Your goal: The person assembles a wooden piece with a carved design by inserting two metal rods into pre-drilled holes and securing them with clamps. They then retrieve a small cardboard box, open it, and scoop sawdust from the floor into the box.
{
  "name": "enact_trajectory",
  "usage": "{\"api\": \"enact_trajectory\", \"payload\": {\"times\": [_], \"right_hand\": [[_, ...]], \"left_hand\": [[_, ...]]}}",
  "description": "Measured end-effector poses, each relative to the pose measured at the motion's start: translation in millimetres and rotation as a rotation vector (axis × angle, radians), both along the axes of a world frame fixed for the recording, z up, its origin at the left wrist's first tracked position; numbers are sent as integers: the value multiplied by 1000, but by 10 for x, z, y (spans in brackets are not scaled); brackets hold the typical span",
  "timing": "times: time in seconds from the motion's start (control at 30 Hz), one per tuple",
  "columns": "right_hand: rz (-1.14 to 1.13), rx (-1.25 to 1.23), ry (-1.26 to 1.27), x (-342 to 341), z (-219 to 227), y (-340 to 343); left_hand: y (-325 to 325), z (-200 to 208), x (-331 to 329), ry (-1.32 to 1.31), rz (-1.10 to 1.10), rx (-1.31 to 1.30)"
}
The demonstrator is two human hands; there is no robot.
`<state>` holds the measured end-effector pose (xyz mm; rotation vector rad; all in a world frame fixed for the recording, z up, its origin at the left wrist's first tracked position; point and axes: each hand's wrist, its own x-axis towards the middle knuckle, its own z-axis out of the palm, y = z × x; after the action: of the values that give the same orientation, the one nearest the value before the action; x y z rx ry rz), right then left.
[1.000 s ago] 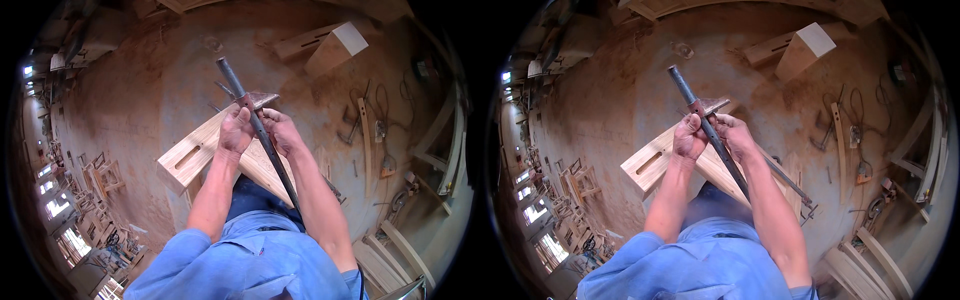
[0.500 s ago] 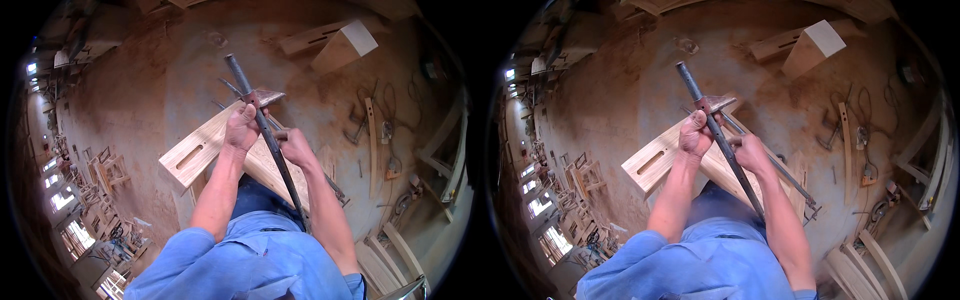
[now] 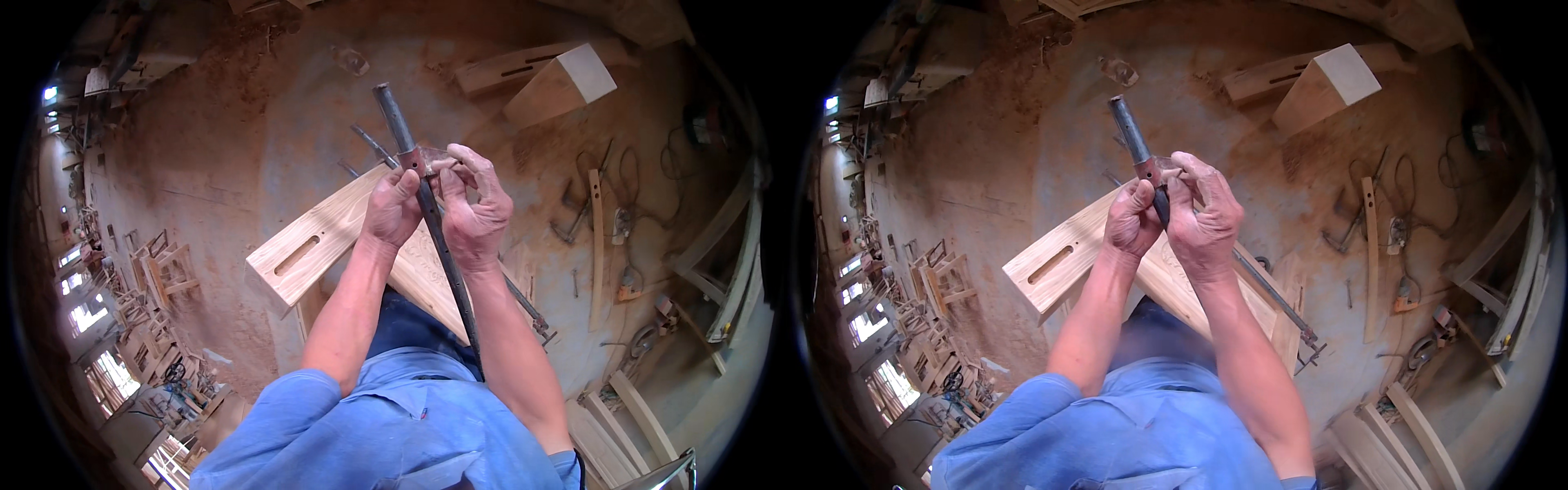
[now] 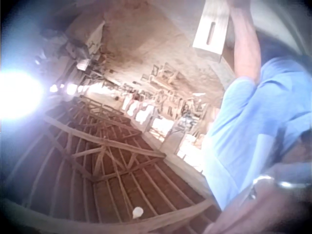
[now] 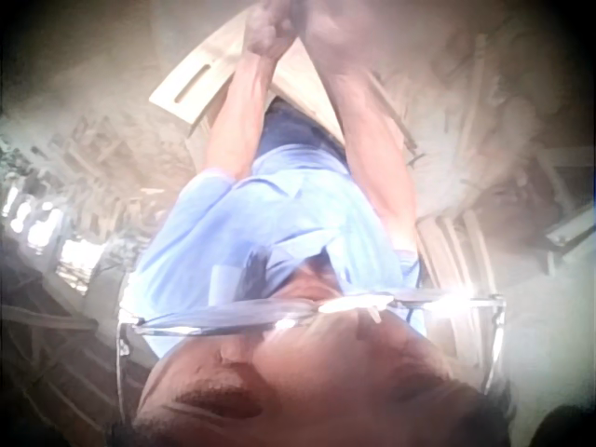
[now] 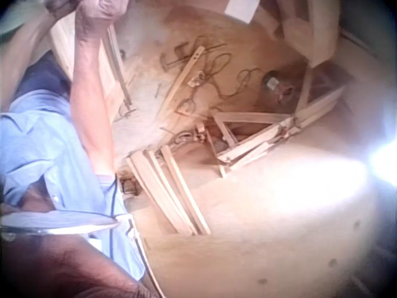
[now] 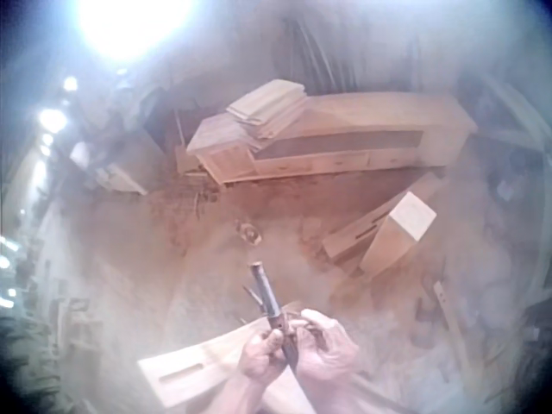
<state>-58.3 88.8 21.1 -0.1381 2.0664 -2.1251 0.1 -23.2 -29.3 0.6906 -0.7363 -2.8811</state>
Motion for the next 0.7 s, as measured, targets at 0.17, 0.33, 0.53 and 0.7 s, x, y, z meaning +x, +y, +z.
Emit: {"api": "enact_trajectory", "payload": {"times": [0.17, 0.33, 0.53, 0.7], "right_hand": [[-30, 133, 209, -56, -61, -188], [-7, 214, 353, -22, -119, -209], [13, 191, 416, 16, -180, -244], [45, 241, 537, -4, -246, -257]], "left_hand": [[-34, -134, 96, -17, 38, 71], [-49, -212, 130, 0, 46, 83], [-36, -124, 112, -38, 79, 72], [-42, -136, 99, -29, 38, 93]]}}
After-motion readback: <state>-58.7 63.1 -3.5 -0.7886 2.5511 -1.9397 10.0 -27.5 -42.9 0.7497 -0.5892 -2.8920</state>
